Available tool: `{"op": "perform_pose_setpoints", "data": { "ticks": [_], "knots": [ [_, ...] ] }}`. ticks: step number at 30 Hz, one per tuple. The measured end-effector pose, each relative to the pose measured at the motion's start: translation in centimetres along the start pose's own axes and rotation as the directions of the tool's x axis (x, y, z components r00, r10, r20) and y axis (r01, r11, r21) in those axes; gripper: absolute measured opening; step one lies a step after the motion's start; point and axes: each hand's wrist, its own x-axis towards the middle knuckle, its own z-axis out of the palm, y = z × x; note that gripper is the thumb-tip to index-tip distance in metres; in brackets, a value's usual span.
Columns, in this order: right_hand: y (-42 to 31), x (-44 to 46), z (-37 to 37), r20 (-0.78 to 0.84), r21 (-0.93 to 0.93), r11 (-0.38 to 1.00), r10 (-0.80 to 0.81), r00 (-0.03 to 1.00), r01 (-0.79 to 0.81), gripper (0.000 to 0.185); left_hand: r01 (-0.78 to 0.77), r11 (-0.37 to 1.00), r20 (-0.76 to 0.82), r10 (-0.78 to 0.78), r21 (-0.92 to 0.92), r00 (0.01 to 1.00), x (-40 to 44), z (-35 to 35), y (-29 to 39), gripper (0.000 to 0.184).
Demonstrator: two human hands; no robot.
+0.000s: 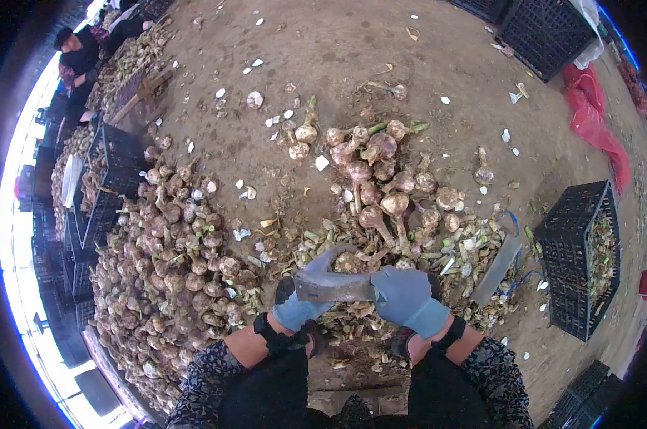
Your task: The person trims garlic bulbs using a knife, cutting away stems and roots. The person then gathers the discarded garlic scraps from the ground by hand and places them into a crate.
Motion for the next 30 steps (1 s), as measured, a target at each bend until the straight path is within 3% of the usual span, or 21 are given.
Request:
{"op": "perform_pose_setpoints", "data": {
  "ticks": [3,5,6,8,9,12,15,17,18,21,22,23,24,25,26,27,29,30],
  "knots": [
    [-0.6,-0.1,0.1,-0.013,0.008,1.0,-0.028,1.0,0.029,0.019,-0.051,0.984,-0.042,0.045,-0.171,0.998,-0.9,0.0,0.3,0.058],
    [-0.7,-0.1,-0.1,-0.027,0.0,1.0,-0.03,0.999,0.03,0.019,0.096,0.959,-0.045,-0.112,-0.268,0.993,-0.6,0.3,0.1,0.062],
    [-0.5,-0.1,-0.1,-0.027,-0.004,1.0,-0.03,0.999,0.03,0.019,0.093,0.958,-0.044,-0.108,-0.27,0.993,-0.4,0.4,0.4,0.062],
    [-0.4,0.0,0.2,-0.07,0.003,0.998,-0.055,0.996,0.055,0.019,-0.04,0.999,-0.089,0.04,0.001,0.995,-0.5,0.3,1.3,0.064],
    [-0.3,0.1,0.4,-0.068,0.004,0.999,-0.053,0.996,0.054,0.019,-0.038,0.999,-0.087,0.038,0.0,0.995,-0.5,0.4,0.8,0.064],
    [0.4,0.4,0.9,-0.013,0.029,0.997,-0.069,0.998,0.069,0.02,-0.042,0.951,-0.021,0.037,-0.306,0.999,-0.8,1.1,-0.7,0.054],
    [1.4,0.5,1.2,0.018,0.035,0.999,-0.026,0.999,0.026,0.02,-0.022,0.982,-0.085,0.006,-0.19,0.996,-1.0,1.4,-0.5,0.052],
    [3.3,0.4,2.0,0.011,-0.07,0.997,0.016,1.0,-0.016,0.022,0.055,0.985,-0.149,-0.08,-0.162,0.986,-1.2,1.6,-0.3,0.052],
    [4.6,0.4,2.5,-0.008,-0.137,0.975,0.173,0.985,-0.173,0.022,0.119,0.976,-0.192,-0.154,-0.18,0.969,-1.3,1.8,-0.2,0.052],
    [13.4,-1.9,2.8,-0.007,-0.158,0.811,0.57,0.822,-0.563,0.017,0.058,0.997,-0.285,-0.072,-0.058,0.956,-2.7,1.6,2.9,0.05],
    [12.8,-1.8,2.1,-0.007,-0.158,0.814,0.565,0.825,-0.558,0.017,0.071,0.986,-0.28,-0.111,-0.15,0.954,-2.7,1.2,3.0,0.053],
    [11.7,-2.8,0.8,-0.227,0.001,0.856,0.504,0.834,-0.517,0.015,0.076,0.984,-0.275,-0.118,-0.158,0.954,-2.7,0.9,3.1,0.053],
    [11.0,-3.3,-0.7,-0.451,0.135,0.894,0.439,0.777,-0.427,0.015,0.111,0.989,-0.223,-0.131,-0.102,0.966,-2.2,0.3,3.2,0.049],
    [10.1,-3.0,-1.4,-0.458,0.122,0.898,0.429,0.779,-0.423,0.015,0.137,0.99,-0.178,-0.142,-0.04,0.974,-1.7,-0.1,3.3,0.046],
    [8.5,-2.1,-1.4,-0.368,0.158,0.912,0.41,0.834,-0.378,0.015,-0.101,0.988,-0.156,0.119,0.118,0.981,-1.3,0.2,1.3,0.033],
    [7.0,-1.3,-1.0,-0.274,0.204,0.919,0.385,0.881,-0.338,0.016,-0.1,0.988,-0.163,0.119,0.119,0.979,-1.2,0.7,0.1,0.033],
    [5.2,-0.3,-0.4,-0.009,0.305,0.905,0.314,0.949,-0.296,0.018,-0.149,0.866,0.027,0.156,0.477,0.987,-1.0,1.8,-1.1,0.022],
    [4.2,0.1,-0.2,-0.008,0.31,0.902,0.318,0.948,-0.3,0.018,-0.229,0.787,0.096,0.213,0.573,0.972,-1.0,2.0,-1.1,0.025]
  ]
}}
